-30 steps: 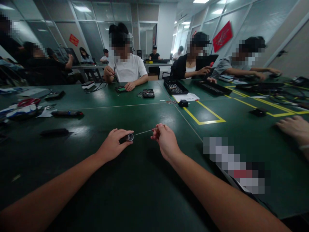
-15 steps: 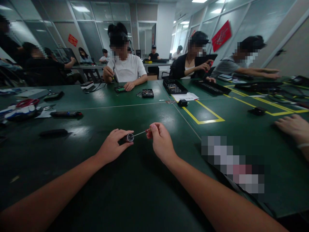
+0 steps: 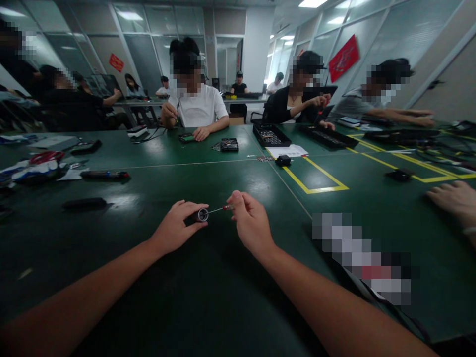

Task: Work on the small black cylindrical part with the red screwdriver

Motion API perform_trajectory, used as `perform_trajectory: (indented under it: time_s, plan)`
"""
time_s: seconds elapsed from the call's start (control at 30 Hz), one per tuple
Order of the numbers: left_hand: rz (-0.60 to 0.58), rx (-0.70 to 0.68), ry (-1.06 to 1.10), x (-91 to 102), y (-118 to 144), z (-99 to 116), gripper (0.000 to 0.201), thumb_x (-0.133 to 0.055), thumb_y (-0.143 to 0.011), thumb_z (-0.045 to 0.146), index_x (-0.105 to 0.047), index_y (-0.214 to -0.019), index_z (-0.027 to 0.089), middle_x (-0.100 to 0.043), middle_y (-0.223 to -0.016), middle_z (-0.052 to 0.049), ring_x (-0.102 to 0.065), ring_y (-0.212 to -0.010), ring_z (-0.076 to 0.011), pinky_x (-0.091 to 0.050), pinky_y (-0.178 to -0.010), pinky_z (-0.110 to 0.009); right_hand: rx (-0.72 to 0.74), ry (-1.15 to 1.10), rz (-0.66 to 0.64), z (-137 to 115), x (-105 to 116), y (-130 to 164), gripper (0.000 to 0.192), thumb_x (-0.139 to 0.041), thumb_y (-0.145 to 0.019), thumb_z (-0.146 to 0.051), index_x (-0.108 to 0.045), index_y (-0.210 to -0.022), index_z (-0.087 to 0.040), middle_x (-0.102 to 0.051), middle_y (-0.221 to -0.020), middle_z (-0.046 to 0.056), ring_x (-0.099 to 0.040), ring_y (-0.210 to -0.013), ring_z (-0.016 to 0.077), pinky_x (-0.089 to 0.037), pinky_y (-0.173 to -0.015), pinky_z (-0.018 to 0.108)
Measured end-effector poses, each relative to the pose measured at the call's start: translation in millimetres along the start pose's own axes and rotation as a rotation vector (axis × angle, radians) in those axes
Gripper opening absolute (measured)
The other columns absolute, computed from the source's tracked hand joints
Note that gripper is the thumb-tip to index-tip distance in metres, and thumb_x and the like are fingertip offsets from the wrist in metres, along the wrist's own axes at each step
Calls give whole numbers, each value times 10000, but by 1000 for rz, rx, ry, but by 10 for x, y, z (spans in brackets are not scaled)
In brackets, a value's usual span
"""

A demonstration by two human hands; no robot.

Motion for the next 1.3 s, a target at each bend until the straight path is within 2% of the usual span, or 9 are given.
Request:
perform_trajectory:
  time_s: [0.07,0.17,0.27,0.47,0.7,0.87,0.97,1.1,1.3]
  plan:
    - [-8,-3,0,-2,0,-2,414,-736,-907,304,-642,-1310,299,-717,-1222,-24,-641,-1169,-241,-256,-1203,-617,15,54,18,-8,7,9,380,-530,-985,-541,-668,-838,-219,-656,-723,14,-589,-636,164,-471,-612,321]
    - [6,-9,-3,-5,2,-19,402,-733,-907,312,-650,-1300,293,-721,-1214,-28,-646,-1154,-242,-281,-1196,-604,53,19,44,7,7,22,216,-598,-954,-443,-644,-974,-234,-700,-827,25,-652,-749,195,-506,-693,344]
    - [21,-11,-2,-8,7,-27,400,-733,-905,318,-653,-1296,292,-724,-1203,-31,-650,-1138,-243,-294,-1189,-605,85,6,23,17,-4,39,194,-588,-965,-418,-623,-1035,-240,-709,-907,37,-664,-835,208,-513,-755,359]
    - [-21,5,4,-5,14,25,407,-733,-904,294,-648,-1303,291,-715,-1232,-36,-634,-1189,-254,-241,-1203,-635,86,168,21,-51,-7,59,350,-508,-1005,-525,-666,-895,-233,-649,-723,10,-569,-637,177,-438,-615,331]
    - [0,2,5,-15,14,-14,409,-722,-913,326,-643,-1314,306,-716,-1226,-29,-639,-1172,-249,-261,-1203,-618,76,56,47,3,6,32,213,-560,-974,-418,-634,-1048,-233,-715,-881,39,-652,-788,209,-511,-741,365]
    - [-2,-2,-12,-27,15,-17,411,-718,-918,334,-641,-1321,305,-719,-1210,-27,-641,-1158,-248,-269,-1201,-618,71,67,18,52,-27,35,243,-532,-990,-454,-639,-1004,-237,-685,-852,32,-633,-780,204,-508,-769,383]
    - [21,-25,-32,16,-2,10,406,-706,-928,306,-638,-1328,290,-712,-1218,-37,-633,-1170,-248,-270,-1202,-612,-26,-72,55,126,-17,-23,239,-578,-957,-470,-636,-952,-238,-656,-808,20,-622,-743,199,-535,-752,387]
    - [21,-13,-67,79,-34,-23,391,-696,-934,271,-645,-1321,273,-702,-1219,-43,-624,-1165,-247,-301,-1184,-611,-318,-385,54,293,43,-156,278,-637,-898,-479,-591,-780,-232,-562,-660,-1,-556,-591,178,-571,-647,389]
    - [-43,30,-74,78,-30,-85,401,-700,-930,283,-640,-1327,284,-706,-1182,-33,-631,-1131,-247,-270,-1190,-635,-257,-313,124,348,99,-203,247,-682,-874,-466,-625,-805,-235,-604,-706,1,-579,-633,170,-562,-635,348]
Point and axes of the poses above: each hand's wrist, its own y-axis away from the middle knuckle, its own x-axis out of the back of the hand, z = x × y, the point moved 2 cm from there along -y, towards the middle knuckle
